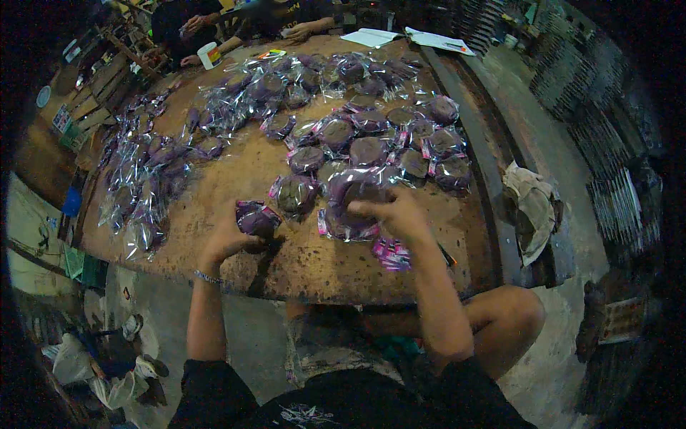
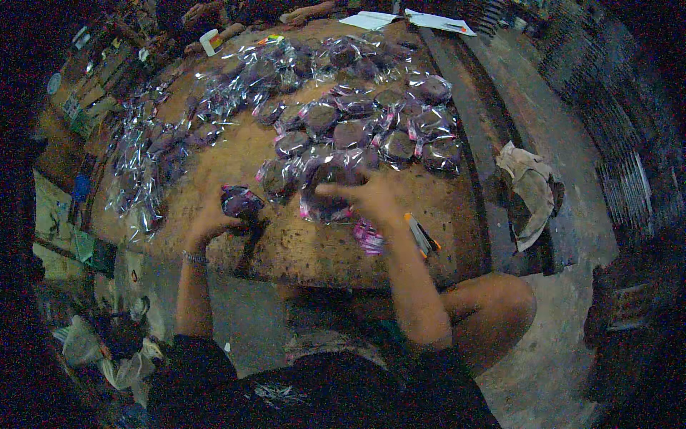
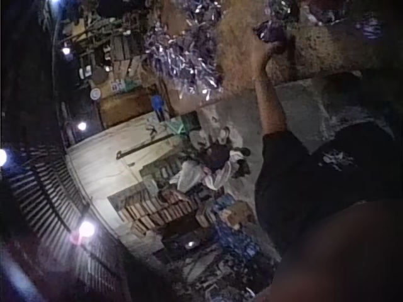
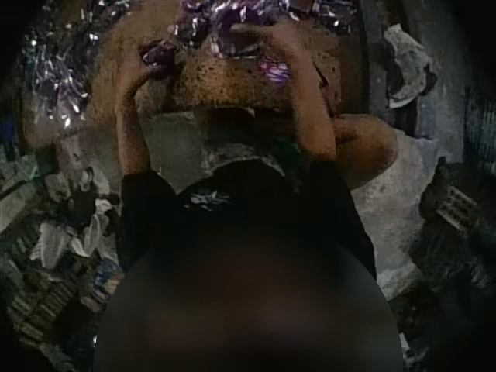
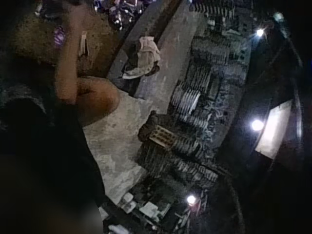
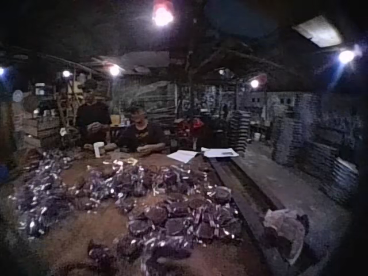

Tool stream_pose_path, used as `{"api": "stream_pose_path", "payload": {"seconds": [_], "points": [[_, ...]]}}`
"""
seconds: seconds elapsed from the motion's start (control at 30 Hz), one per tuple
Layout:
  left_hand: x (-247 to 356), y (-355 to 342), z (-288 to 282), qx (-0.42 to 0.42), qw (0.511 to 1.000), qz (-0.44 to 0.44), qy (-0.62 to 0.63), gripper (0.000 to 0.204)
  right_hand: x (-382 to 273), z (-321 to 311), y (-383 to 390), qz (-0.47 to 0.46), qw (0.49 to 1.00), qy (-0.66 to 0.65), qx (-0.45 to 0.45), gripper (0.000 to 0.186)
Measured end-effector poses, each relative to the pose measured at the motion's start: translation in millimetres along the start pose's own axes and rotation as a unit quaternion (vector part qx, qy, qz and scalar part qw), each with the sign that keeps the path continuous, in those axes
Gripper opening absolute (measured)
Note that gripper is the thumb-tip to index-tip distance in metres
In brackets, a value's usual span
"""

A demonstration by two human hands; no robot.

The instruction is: The person sits on the floor and repeatedly picks up purple food items, places them into clear plastic bags, and seals the bags using a handheld heat sealer. The sealed packages are stacked on the table.

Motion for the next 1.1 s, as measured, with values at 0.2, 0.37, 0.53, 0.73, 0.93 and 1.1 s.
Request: {"api": "stream_pose_path", "payload": {"seconds": [0.2, 0.37, 0.53, 0.73, 0.93, 1.1], "points": [[-2.7, -32.5, -9.1, -0.079, 0.93, -0.028, 0.358, 0.071, 11.6, 72.3, 8.7, -0.075, 0.949, 0.306, -0.008, 0.086], [17.9, -72.5, 7.4, -0.214, 0.874, 0.009, 0.436, 0.067, -1.5, 46.3, 16.4, -0.067, 0.958, 0.273, -0.05, 0.078], [34.0, -86.3, 44.8, -0.336, 0.885, -0.011, 0.321, 0.052, -34.5, -36.6, 20.6, -0.075, 0.994, 0.048, 0.062, 0.056], [63.6, -34.6, 27.4, -0.309, 0.94, 0.053, 0.138, 0.073, -41.6, -51.3, -54.9, -0.16, 0.978, -0.108, 0.076, 0.052], [48.7, -48.6, -14.3, -0.151, 0.886, -0.012, 0.439, 0.058, -19.9, 0.2, -107.0, -0.162, 0.942, 0.274, 0.106, 0.064], [33.6, -110.2, 28.5, -0.098, 0.822, -0.141, 0.543, 0.047, -39.1, -31.0, -65.8, -0.22, 0.914, 0.271, 0.206, 0.07]]}}
Point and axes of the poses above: each hand's wrist, its own y-axis away from the middle knuckle, its own z-axis out of the palm, x = y × z, the point moved 5 cm from there along -y, towards the middle knuckle, and after that the axes turned 4 degrees about y, right-handed, at the moved point
